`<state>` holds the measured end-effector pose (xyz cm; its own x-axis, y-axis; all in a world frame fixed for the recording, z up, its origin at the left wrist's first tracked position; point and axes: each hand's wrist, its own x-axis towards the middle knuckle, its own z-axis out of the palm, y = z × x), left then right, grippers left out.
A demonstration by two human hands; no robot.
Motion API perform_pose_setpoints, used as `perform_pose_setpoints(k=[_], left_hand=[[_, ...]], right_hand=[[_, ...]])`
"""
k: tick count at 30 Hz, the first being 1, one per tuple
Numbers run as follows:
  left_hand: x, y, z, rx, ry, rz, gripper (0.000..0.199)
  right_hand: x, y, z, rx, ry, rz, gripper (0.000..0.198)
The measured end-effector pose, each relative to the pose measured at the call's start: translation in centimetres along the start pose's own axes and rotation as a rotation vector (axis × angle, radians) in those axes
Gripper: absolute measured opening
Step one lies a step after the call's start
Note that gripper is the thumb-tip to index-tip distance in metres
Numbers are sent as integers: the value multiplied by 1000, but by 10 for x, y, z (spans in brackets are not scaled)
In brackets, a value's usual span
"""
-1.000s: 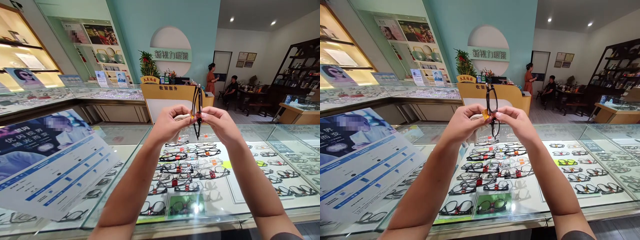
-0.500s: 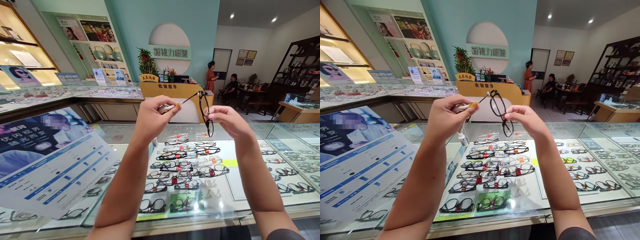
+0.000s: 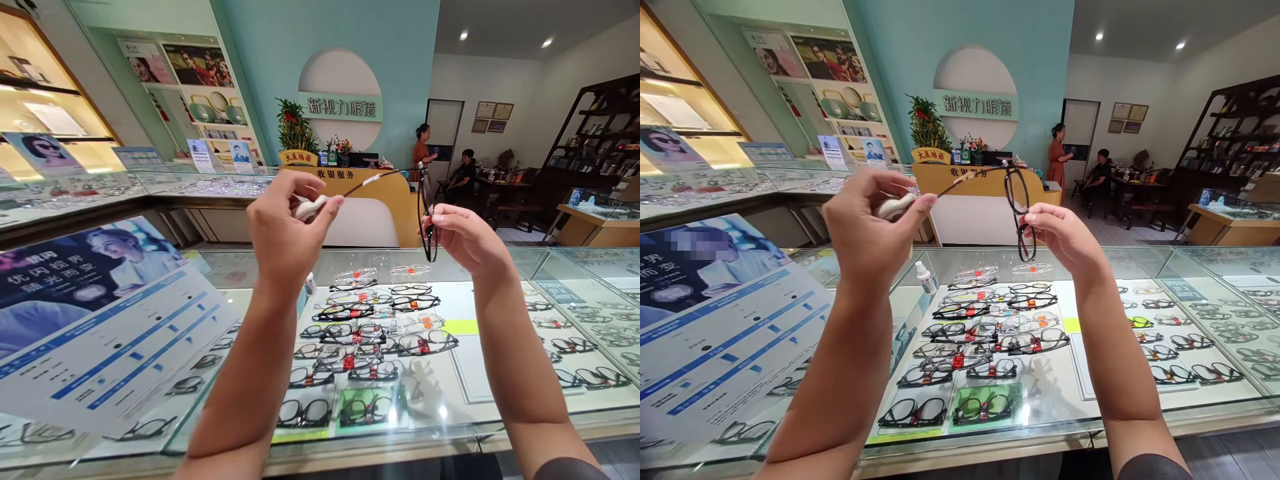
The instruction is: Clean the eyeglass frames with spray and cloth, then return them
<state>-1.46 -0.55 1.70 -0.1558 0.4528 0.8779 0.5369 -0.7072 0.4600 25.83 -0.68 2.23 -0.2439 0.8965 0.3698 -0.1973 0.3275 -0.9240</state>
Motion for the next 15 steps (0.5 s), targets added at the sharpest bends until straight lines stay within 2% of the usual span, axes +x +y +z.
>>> perform_pose_setpoints(k=[2, 3, 8, 10, 12, 15], left_hand=[[-4, 7, -1, -12, 34, 21, 18], [-7, 10, 0, -20, 13, 60, 17], [-18, 22, 14, -3, -281, 385, 21], [-21, 21, 22, 28, -349, 490, 22], [-22, 17, 28, 58, -368, 547, 24], [-22, 10, 34, 116, -390, 559, 23]], right_hand=[[0, -1, 0, 38, 22, -8, 34], [0, -1, 1, 49, 25, -10, 34], [-2, 1, 5, 75, -22, -3, 31], [-3, 1, 8, 81, -39, -2, 30], [-3, 1, 10, 92, -65, -1, 30], [-4, 2, 13, 112, -108, -5, 31]])
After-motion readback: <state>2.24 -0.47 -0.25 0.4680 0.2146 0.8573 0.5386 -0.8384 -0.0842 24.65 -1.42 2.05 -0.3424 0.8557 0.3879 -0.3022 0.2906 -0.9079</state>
